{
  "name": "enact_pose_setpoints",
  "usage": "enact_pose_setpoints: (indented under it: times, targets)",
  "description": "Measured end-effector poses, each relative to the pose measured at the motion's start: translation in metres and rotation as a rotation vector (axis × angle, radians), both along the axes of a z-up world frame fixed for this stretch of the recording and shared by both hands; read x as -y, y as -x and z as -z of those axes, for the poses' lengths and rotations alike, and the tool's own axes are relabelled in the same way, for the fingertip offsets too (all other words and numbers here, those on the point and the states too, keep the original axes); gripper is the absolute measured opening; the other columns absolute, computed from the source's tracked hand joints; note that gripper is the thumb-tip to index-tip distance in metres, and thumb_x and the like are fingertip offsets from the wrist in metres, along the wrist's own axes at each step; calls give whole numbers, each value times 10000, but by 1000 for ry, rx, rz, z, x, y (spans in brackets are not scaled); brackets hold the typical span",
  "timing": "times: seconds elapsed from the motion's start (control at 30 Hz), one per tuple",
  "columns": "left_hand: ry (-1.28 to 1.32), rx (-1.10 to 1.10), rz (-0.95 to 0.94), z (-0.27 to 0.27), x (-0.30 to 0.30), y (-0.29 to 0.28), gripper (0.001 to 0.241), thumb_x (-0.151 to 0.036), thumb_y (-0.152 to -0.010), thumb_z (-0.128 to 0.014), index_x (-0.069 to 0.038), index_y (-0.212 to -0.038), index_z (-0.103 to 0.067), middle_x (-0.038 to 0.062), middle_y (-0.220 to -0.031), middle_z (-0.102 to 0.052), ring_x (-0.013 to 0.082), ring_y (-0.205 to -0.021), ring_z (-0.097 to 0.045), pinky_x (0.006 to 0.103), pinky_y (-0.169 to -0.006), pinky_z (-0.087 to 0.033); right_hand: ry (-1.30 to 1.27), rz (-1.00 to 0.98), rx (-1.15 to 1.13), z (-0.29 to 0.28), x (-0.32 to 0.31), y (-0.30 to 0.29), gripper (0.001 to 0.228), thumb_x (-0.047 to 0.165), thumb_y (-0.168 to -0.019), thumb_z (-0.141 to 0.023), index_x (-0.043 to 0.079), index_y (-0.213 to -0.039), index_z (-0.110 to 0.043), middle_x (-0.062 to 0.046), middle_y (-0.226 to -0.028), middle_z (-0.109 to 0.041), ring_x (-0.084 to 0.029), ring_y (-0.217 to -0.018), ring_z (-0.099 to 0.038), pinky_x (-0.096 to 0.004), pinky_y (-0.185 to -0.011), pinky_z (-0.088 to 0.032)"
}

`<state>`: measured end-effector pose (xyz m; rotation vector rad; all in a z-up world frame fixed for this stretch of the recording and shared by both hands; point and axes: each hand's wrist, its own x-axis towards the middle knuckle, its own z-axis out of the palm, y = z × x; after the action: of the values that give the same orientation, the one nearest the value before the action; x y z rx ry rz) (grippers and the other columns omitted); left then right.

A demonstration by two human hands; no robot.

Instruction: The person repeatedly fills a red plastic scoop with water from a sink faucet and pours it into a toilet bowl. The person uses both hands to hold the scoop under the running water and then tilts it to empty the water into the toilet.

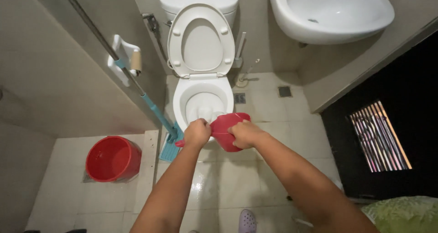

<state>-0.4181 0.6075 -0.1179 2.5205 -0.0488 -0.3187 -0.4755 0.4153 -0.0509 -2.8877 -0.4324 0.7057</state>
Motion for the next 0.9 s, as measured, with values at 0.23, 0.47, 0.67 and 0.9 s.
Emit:
enact_pose_setpoints:
  times: [0.23, 0.47, 0.67, 0.9]
  targets:
    - [18, -7, 26, 6, 39, -10, 273, -281, -879, -606, -135, -1009, -796, 187, -1036, -762, 379, -998, -725, 475, -912, -565, 38, 101, -16, 4, 40, -18, 460, 96, -704, -660, 122, -1157, -734, -170, -1078, -745, -342, -1066, -710, -459, -1001, -523]
    - [53, 29, -47, 0, 61, -25, 287, -276, -920, -565, -131, -1022, -791, 185, -1021, -756, 387, -977, -719, 492, -881, -563, 16, 83, 50, -12, 62, -46, 400, 111, -756, -595, 124, -1117, -767, -178, -1100, -736, -387, -1103, -662, -472, -1016, -499]
    - [10, 155, -26, 2, 72, -53, 291, -309, -980, -538, -131, -1030, -763, 162, -997, -761, 375, -964, -713, 519, -877, -528, 47, -7, 150, -9, 75, -71, 409, 124, -742, -631, 131, -1130, -759, -178, -1030, -755, -372, -1042, -689, -460, -1043, -466]
    - [-20, 275, -74, -17, 81, -61, 273, -295, -947, -556, -112, -984, -754, 123, -943, -767, 340, -920, -710, 517, -890, -449, 24, -89, 283, 2, 89, -80, 323, 199, -761, -733, 118, -1073, -749, -163, -995, -746, -334, -1015, -695, -482, -1005, -468]
